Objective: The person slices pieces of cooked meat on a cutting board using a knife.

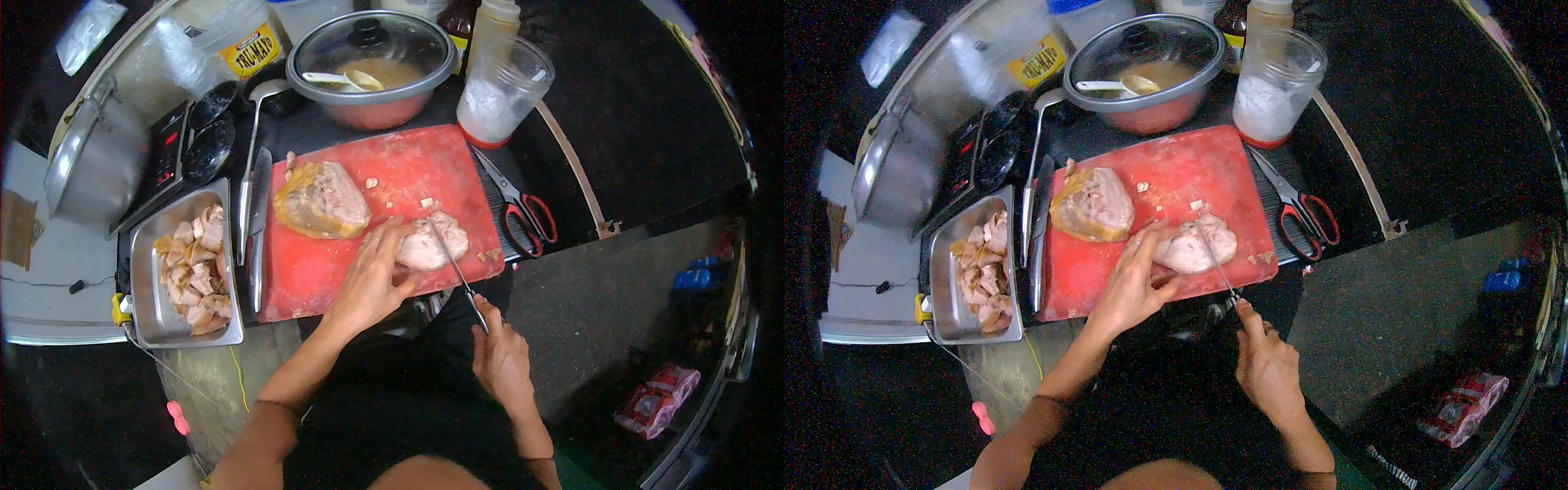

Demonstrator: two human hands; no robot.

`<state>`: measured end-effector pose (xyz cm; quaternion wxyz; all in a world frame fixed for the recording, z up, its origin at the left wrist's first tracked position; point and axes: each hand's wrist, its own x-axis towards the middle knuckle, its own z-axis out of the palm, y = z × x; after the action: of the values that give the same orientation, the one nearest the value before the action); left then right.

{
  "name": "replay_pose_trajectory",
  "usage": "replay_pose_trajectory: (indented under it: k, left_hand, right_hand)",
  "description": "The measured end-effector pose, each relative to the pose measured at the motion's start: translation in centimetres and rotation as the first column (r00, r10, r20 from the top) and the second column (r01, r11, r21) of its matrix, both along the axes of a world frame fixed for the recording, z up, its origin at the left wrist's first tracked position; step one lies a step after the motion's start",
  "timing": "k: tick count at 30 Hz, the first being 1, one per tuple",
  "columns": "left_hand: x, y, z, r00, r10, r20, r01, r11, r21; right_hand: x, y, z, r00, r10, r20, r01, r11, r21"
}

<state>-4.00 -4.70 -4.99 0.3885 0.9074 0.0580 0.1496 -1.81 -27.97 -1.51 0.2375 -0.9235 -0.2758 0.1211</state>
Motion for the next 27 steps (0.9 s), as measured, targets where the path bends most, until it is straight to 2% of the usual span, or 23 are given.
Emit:
replay_pose_trajectory:
  k: [5, 9, 11, 14, 18, 23, 27]
  left_hand:
    - [0.0, 0.0, 0.1, 1.000, 0.001, -0.012, -0.001, 0.998, -0.058]
    - [0.0, 0.1, 0.2, 0.999, -0.002, -0.039, -0.001, 0.997, -0.076]
    - [0.2, 0.1, -0.1, 1.000, 0.002, -0.004, -0.002, 0.999, -0.046]
    - [0.8, 0.1, -0.4, 0.999, -0.007, 0.040, 0.005, 0.999, 0.034]
    - [1.1, -0.4, -0.9, 0.998, 0.009, 0.069, -0.017, 0.992, 0.123]
    - [1.2, -1.2, -1.5, 0.994, 0.081, 0.067, -0.090, 0.985, 0.145]
    - [1.3, -1.3, -1.8, 0.992, 0.085, 0.094, -0.099, 0.983, 0.155]
  right_hand:
    - [0.0, -0.2, -0.7, 1.000, 0.010, 0.010, -0.011, 0.999, 0.040]
    - [0.0, -0.1, -0.3, 1.000, 0.024, 0.019, -0.023, 1.000, -0.012]
    - [-0.1, 0.0, -0.3, 1.000, 0.019, 0.009, -0.019, 1.000, -0.023]
    - [-0.3, -0.1, -0.7, 1.000, 0.018, 0.023, -0.019, 0.997, 0.074]
    - [-1.2, 0.0, -0.1, 0.999, 0.028, -0.024, -0.027, 0.998, 0.056]
    - [-2.0, -0.2, -0.8, 0.999, 0.044, 0.030, -0.047, 0.994, 0.096]
    - [-2.0, -0.3, -0.1, 0.999, 0.043, -0.010, -0.043, 0.999, 0.021]
